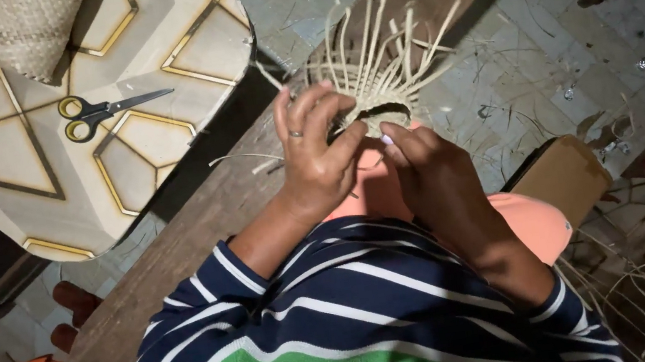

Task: Weaving straw strands together to form a basket using a small hand tool for pulling strands.

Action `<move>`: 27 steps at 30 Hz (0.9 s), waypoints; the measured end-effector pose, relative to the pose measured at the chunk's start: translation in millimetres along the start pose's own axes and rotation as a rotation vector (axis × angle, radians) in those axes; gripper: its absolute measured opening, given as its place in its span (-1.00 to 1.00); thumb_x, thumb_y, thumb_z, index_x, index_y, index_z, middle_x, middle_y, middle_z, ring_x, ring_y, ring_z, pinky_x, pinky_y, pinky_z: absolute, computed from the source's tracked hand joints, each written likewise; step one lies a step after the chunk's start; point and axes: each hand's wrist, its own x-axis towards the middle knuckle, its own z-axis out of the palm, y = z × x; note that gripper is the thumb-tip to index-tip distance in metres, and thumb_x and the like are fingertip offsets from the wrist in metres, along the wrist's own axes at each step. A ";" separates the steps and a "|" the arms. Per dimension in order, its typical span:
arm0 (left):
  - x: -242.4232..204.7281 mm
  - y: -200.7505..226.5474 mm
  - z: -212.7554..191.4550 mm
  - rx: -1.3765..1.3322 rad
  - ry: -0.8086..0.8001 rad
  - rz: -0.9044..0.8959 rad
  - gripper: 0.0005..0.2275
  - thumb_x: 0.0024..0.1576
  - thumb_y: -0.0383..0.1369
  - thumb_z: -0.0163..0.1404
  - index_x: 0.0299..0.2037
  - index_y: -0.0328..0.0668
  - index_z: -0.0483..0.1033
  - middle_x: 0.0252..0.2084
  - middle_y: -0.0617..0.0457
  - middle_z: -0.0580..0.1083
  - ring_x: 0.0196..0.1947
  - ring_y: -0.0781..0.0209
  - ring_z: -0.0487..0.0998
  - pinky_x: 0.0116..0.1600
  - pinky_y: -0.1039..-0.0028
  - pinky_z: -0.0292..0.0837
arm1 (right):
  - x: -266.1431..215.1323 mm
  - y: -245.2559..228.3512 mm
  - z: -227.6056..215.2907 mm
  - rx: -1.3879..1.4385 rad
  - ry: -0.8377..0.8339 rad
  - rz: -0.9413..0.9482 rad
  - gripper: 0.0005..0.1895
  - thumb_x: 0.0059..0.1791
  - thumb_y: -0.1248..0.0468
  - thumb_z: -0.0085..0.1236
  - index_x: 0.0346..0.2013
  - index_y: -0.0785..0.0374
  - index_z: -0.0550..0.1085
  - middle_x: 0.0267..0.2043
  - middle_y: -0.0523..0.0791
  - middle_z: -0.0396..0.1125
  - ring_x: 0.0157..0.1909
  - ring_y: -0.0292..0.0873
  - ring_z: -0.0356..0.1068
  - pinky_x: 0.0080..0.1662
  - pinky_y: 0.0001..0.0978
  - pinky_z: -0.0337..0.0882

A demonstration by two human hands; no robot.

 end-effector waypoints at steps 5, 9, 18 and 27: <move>-13.3 -5.5 9.3 -0.162 0.040 -0.068 -0.71 0.01 -0.10 -0.02 -0.41 -0.20 0.45 -0.20 -0.07 0.34 -0.03 -0.14 0.30 0.10 -0.10 -0.01 | -2.5 6.0 1.5 0.093 -0.029 -0.005 -0.69 -0.03 0.17 -0.16 -0.01 0.09 0.34 -0.46 -0.08 0.26 -0.35 0.05 0.35 -0.37 -0.17 0.37; -10.5 -5.2 12.6 -0.276 0.078 -0.084 -0.73 -0.09 -0.17 0.09 -0.39 -0.23 0.47 -0.23 -0.05 0.32 -0.09 -0.15 0.32 0.05 -0.02 0.17 | -7.8 4.9 4.9 0.145 0.184 -0.118 -0.68 -0.04 0.26 -0.08 0.02 0.13 0.34 -0.46 -0.06 0.25 -0.40 0.03 0.34 -0.39 -0.20 0.35; -1.0 15.8 8.4 -0.548 0.184 -0.311 -0.93 0.05 -0.57 -0.06 -0.30 -0.37 0.46 -0.19 -0.10 0.18 -0.04 -0.13 0.33 0.04 0.27 0.34 | -5.6 -9.8 1.7 0.198 0.383 -0.204 -0.66 -0.07 0.31 -0.02 0.01 0.22 0.36 -0.37 -0.07 0.30 -0.35 -0.01 0.37 -0.37 -0.27 0.38; 1.2 18.8 10.1 -0.621 0.216 -0.317 -0.91 0.05 -0.60 -0.06 -0.27 -0.41 0.46 -0.18 -0.11 0.15 -0.01 -0.12 0.30 0.04 0.24 0.34 | -0.4 -17.3 -1.6 0.167 0.190 0.022 -0.61 0.00 0.17 -0.19 0.08 0.25 0.24 -0.36 0.08 0.26 -0.33 0.19 0.34 -0.33 0.02 0.35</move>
